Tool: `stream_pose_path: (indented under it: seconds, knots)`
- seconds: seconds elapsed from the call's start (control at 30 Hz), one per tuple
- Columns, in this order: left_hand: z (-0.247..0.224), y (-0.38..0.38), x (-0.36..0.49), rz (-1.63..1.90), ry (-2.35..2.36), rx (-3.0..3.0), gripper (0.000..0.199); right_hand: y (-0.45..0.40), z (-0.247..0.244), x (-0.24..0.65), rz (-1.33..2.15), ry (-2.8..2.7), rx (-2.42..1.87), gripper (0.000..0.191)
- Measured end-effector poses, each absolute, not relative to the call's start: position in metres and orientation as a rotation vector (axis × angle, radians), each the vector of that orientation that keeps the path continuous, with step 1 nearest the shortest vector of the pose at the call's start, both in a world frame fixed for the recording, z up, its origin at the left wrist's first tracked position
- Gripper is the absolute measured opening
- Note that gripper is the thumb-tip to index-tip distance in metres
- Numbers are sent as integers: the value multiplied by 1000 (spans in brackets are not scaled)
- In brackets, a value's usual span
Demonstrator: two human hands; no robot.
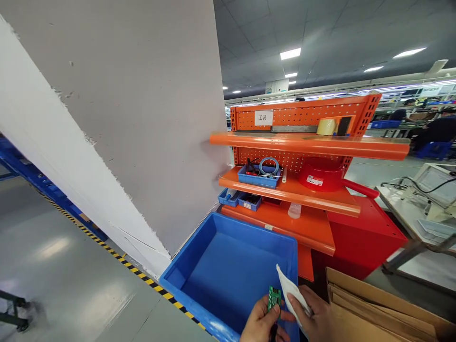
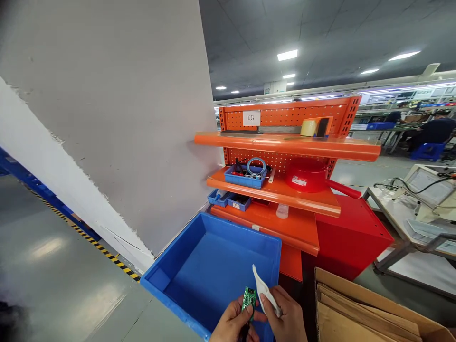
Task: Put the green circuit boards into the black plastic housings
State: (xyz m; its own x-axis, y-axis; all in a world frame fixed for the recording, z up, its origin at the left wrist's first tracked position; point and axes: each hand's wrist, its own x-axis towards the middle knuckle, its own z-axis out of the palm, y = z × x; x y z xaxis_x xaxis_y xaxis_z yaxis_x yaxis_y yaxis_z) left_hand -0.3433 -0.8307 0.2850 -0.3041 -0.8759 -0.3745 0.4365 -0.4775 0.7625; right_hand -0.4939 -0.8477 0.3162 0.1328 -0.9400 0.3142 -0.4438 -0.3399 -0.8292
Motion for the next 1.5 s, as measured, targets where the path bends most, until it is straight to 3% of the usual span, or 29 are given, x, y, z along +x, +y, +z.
stream_pose_path:
  seconds: [0.2,0.37,0.47,0.63,0.8,0.9,1.17,1.37,1.5]
  knots:
    - [296,-821,-343,-1783,-792,1098,65,-846,318,-481,-1233,1062,-2163,21]
    - [307,-816,-338,-1672,-933,1116,54,-849,313,-481,-1178,894,-2495,38]
    - [308,-815,-339,-1623,-916,1091,51,-851,315,-482,-1169,815,-2575,37]
    - [311,-815,-336,-1646,-815,1027,52,-851,331,-485,-1229,896,-2336,19]
    - [321,-814,-329,-1694,-923,1017,55,-846,354,-485,-1240,1144,-1978,29]
    - [325,-813,-331,-1643,-1008,1028,56,-844,354,-481,-1232,948,-2178,22]
    - [326,-813,-336,-1564,-1157,1040,59,-850,342,-484,-1172,665,-2673,33]
    - [318,-811,-333,-1645,-1051,925,55,-851,362,-491,-1211,735,-2258,22]
    - [320,-807,-330,-1669,-975,911,51,-847,370,-490,-1249,1033,-1929,27]
